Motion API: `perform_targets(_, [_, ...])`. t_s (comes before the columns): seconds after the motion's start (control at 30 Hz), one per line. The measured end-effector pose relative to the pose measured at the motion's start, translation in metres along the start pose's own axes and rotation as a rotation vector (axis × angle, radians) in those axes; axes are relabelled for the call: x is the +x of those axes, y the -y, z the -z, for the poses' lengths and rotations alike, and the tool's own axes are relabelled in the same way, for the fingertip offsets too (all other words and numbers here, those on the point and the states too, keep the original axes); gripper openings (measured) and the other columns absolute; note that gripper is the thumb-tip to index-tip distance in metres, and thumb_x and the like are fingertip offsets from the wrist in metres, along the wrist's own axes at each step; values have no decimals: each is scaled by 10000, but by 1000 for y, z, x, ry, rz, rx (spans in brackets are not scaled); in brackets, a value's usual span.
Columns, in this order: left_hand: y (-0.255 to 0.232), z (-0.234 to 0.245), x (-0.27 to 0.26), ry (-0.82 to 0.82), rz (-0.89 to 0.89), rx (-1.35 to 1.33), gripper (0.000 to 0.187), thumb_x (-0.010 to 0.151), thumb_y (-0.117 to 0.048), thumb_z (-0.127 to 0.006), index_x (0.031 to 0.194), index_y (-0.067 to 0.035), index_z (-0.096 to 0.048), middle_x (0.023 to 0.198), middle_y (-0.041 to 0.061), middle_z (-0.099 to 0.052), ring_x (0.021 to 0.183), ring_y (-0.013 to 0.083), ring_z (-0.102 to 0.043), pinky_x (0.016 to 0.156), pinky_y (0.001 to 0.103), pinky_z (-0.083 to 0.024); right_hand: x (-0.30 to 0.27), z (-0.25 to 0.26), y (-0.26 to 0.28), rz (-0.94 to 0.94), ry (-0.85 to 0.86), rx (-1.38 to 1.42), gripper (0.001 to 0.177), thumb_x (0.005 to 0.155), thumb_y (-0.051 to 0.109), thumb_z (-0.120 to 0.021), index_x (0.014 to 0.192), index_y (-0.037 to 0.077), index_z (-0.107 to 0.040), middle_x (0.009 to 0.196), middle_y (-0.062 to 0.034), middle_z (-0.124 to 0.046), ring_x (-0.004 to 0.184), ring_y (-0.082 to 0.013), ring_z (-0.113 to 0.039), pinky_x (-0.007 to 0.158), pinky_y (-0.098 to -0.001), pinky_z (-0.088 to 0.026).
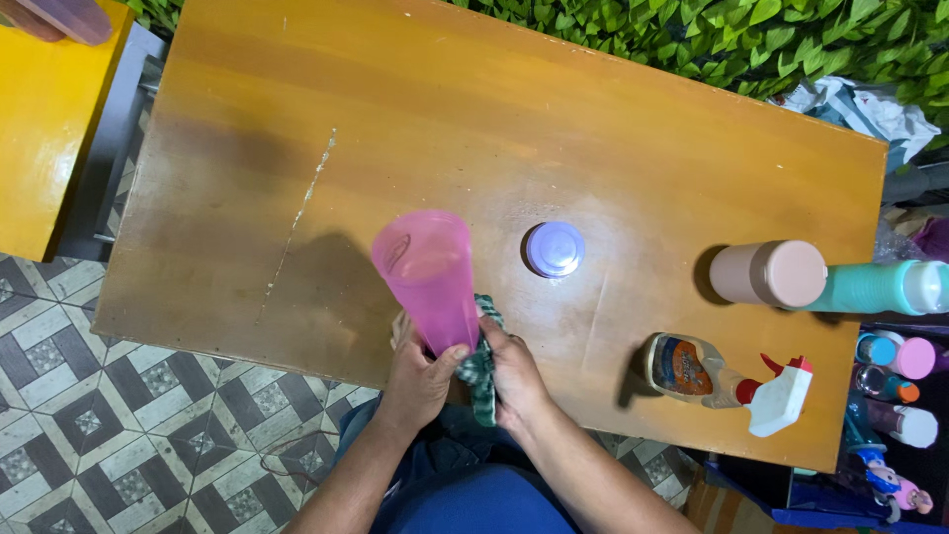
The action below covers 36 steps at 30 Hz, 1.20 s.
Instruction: The person wipes a wooden table with a cloth, then opens, wipes, and closes a pink tumbler and a pink thermos. They handle the lids and bodies separately, using a spray bottle and cloth to clean each item before reassembling them.
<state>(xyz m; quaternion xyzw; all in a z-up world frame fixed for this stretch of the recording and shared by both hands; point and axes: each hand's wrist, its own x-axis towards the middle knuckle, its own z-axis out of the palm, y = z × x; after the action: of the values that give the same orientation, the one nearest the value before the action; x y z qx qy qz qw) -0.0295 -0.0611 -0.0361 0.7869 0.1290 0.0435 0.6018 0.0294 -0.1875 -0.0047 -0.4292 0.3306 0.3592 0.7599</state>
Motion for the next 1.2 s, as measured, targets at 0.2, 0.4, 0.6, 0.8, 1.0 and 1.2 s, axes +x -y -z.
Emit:
perform_targets(0.2, [17, 23, 33, -139, 371, -350, 560, 861, -303, -759, 1318, -89, -517, 1207, 144, -620, 1120, 322, -619, 1001, 445, -502, 2, 35, 6, 197, -69, -127, 271, 953, 264, -683, 976, -5, -705, 833, -80, -744, 721, -173, -709, 666, -324, -587])
perform_targets(0.4, [27, 44, 71, -270, 108, 252, 516, 881, -227, -837, 1290, -30, -592, 1146, 144, -585, 1086, 314, -543, 1023, 481, -391, 19, 71, 2, 577, -171, -543, 230, 973, 244, -707, 994, 16, -725, 864, -12, -736, 752, -67, -648, 688, -257, -552])
perform_targets(0.6, [26, 38, 101, -324, 142, 273, 627, 864, -242, -855, 1386, -46, -568, 1178, 135, -620, 1145, 317, -503, 1031, 477, -414, 9, 95, -11, 883, -310, -1099, 199, 889, 213, -772, 990, 44, -743, 873, -89, -744, 810, -228, -666, 744, -361, -550])
perform_targets(0.8, [42, 30, 121, -300, 215, -115, 797, 832, -289, -809, 1505, -77, -437, 1274, 117, -645, 1183, 318, -560, 1069, 454, -399, 8, 111, -4, 1137, -276, -1348, 167, 818, 178, -807, 912, 72, -720, 873, -118, -690, 832, -342, -630, 787, -432, -503])
perform_targets(1.0, [84, 39, 136, -374, 171, 372, 805, 907, -328, -878, 1504, -30, -428, 1560, 255, -401, 1445, 439, -254, 1174, 603, -137, 16, 117, -5, 1195, -278, -1402, 244, 809, 179, -833, 910, 48, -654, 853, -132, -646, 832, -355, -616, 811, -433, -472])
perform_targets(1.2, [96, 47, 157, -363, 178, 394, 797, 932, -372, -863, 1531, -74, -429, 1596, 248, -332, 1486, 437, -217, 1200, 636, -104, 15, 101, 7, 1173, -398, -1434, 317, 794, 205, -821, 1018, 35, -674, 1118, -154, -630, 1095, -355, -582, 969, -466, -419])
